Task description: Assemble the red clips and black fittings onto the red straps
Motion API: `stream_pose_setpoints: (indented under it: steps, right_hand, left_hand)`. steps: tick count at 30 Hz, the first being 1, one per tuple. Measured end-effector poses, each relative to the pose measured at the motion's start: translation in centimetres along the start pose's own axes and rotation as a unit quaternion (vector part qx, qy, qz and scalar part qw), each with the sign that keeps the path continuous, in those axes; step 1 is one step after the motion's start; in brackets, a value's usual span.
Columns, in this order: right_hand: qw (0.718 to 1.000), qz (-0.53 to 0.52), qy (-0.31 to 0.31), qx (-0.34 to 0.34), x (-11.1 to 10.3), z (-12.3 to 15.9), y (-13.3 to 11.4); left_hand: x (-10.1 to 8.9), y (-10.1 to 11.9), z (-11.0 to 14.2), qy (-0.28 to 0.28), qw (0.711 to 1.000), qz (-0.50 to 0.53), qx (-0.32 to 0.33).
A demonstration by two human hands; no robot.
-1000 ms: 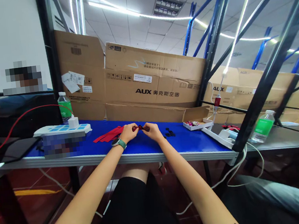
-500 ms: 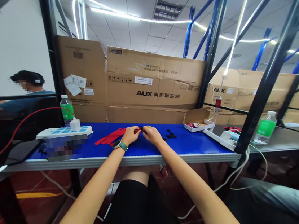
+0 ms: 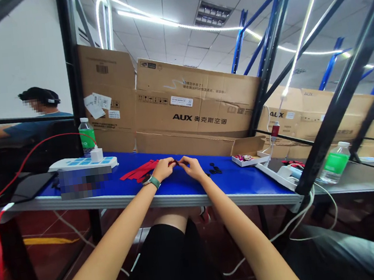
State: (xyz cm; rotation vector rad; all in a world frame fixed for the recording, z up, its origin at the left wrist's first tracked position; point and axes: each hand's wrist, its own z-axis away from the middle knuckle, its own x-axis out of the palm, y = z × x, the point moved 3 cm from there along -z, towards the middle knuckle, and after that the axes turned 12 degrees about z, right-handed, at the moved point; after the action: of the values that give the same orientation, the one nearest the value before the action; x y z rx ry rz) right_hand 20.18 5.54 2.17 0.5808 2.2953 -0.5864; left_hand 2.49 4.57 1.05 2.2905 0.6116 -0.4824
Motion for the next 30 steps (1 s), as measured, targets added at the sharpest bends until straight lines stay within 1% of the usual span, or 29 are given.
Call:
stream_pose_setpoints:
  steps: [2,5,8,10,12,14,16,19,21,25,28,30]
  right_hand:
    - [1.0,-0.017,-0.001,0.022,0.1,-0.1,0.3]
    - [0.998,-0.043,-0.004,0.05,0.0,0.0,0.6]
    - [0.998,-0.048,-0.031,0.041,0.1,0.2,0.7]
    - [0.997,-0.047,-0.05,0.04,0.2,0.3,0.7]
    - [0.994,-0.067,-0.054,0.063,0.3,0.3,0.9]
    - [0.989,-0.096,-0.048,0.102,0.5,0.2,1.2]
    - [0.982,-0.116,-0.035,0.143,0.7,0.1,1.7]
    - [0.972,-0.138,-0.023,0.187,0.9,0.0,2.6]
    - [0.967,-0.147,-0.022,0.207,1.1,0.0,3.1]
    - [0.955,-0.167,-0.019,0.244,1.3,0.1,3.4]
    - [0.946,-0.201,-0.05,0.247,1.6,0.2,3.2]
    - [0.946,-0.198,-0.074,0.247,1.7,0.3,3.2]
  left_hand:
    - [0.1,-0.1,0.0,-0.009,1.0,-0.006,0.004]
    - [0.6,-0.4,-0.1,-0.043,0.999,-0.012,0.025]
    - [1.0,-0.7,-0.1,-0.074,0.997,-0.014,0.035]
    - [1.1,-0.7,0.0,-0.085,0.996,-0.011,0.029]
    - [0.9,-0.5,0.1,-0.084,0.996,0.003,0.02]
    - [0.6,0.0,0.2,-0.059,0.998,0.028,0.021]
    - [0.4,0.7,0.3,-0.047,0.997,0.048,0.048]
    - [0.6,1.8,0.4,-0.085,0.991,0.037,0.1]
    - [0.8,2.0,0.5,-0.093,0.99,0.009,0.104]
    - [0.9,2.2,0.6,-0.076,0.993,-0.04,0.082]
    - [1.0,2.4,0.7,-0.086,0.991,-0.057,0.089]
    - [1.0,2.4,0.7,-0.092,0.99,-0.06,0.084]
